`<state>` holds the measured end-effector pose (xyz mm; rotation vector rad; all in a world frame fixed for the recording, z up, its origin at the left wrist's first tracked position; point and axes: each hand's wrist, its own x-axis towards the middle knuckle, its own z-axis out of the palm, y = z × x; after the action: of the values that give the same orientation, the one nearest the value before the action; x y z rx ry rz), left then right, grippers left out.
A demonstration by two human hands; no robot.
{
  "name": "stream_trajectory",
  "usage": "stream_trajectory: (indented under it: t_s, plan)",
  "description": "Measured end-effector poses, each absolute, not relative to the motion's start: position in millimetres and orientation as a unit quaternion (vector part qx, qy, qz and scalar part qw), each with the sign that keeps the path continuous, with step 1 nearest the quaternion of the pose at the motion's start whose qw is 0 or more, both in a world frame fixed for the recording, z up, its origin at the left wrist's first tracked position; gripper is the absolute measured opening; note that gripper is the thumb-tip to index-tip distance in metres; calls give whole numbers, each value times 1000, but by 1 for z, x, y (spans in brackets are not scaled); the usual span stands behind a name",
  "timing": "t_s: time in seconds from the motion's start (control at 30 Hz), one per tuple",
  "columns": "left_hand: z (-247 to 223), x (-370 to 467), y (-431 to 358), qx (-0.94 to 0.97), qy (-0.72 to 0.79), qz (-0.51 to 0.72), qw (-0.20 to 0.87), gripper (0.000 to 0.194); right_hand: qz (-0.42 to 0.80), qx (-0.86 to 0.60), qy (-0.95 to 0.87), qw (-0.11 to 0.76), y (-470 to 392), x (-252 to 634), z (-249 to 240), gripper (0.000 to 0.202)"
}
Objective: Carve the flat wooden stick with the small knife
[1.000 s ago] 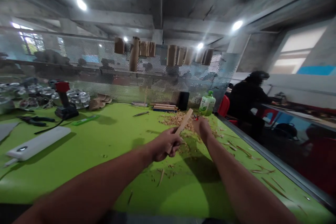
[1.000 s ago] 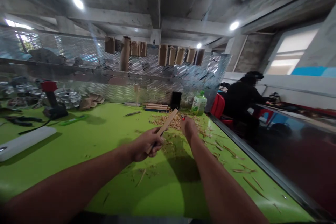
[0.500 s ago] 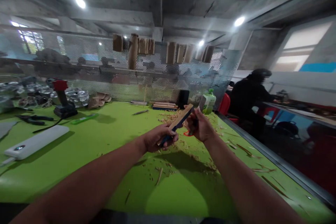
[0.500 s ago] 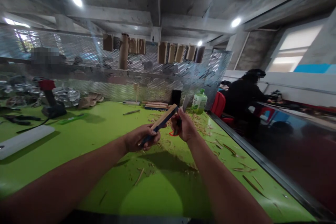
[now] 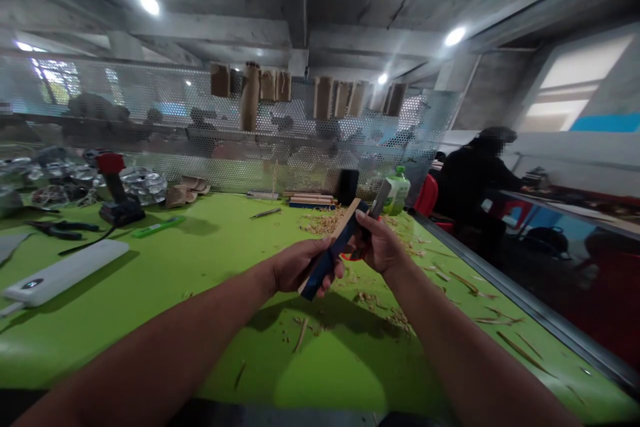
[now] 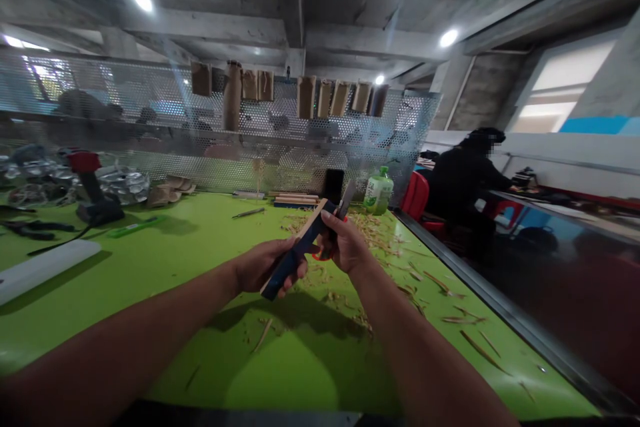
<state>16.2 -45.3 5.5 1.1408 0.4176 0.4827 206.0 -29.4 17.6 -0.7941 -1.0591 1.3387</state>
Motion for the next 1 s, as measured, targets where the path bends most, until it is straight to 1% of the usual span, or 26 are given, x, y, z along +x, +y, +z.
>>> stream_trajectory:
  t_s: [0.07, 0.23, 0.37, 0.47, 0.6, 0.7, 0.77, 0.83, 0.9, 1.0]
  plan:
    - [7, 16, -46, 529, 188, 210, 801, 48, 582, -338, -458, 581, -33, 204, 19, 40]
    - [9, 15, -44, 532, 172, 198, 805, 46, 577, -326, -451, 597, -40, 200, 23, 41]
    - [9, 15, -44, 517, 149, 204, 818, 38, 575, -340, -426, 610, -36, 200, 22, 40]
    - [8, 15, -44, 506, 135, 228, 821, 32, 556, -326, -416, 642, -30, 202, 21, 38]
    - [7, 15, -46, 521, 142, 225, 811, 35, 529, -318, -441, 651, -21, 205, 18, 40]
    - [5, 17, -46, 539, 147, 301, 773, 40, 479, -350, -481, 646, -13, 209, 13, 42]
    - [2, 19, -42, 541, 167, 375, 734, 44, 391, -405, -523, 639, -8, 212, 8, 42]
    - [0, 22, -38, 535, 208, 428, 698, 41, 262, -486, -587, 592, -5, 214, 5, 40]
    - [-3, 24, -33, 526, 267, 455, 667, 35, 138, -552, -646, 509, -5, 214, 2, 39]
    - [-7, 28, -28, 529, 339, 470, 619, 26, 41, -585, -711, 389, -10, 208, 2, 34]
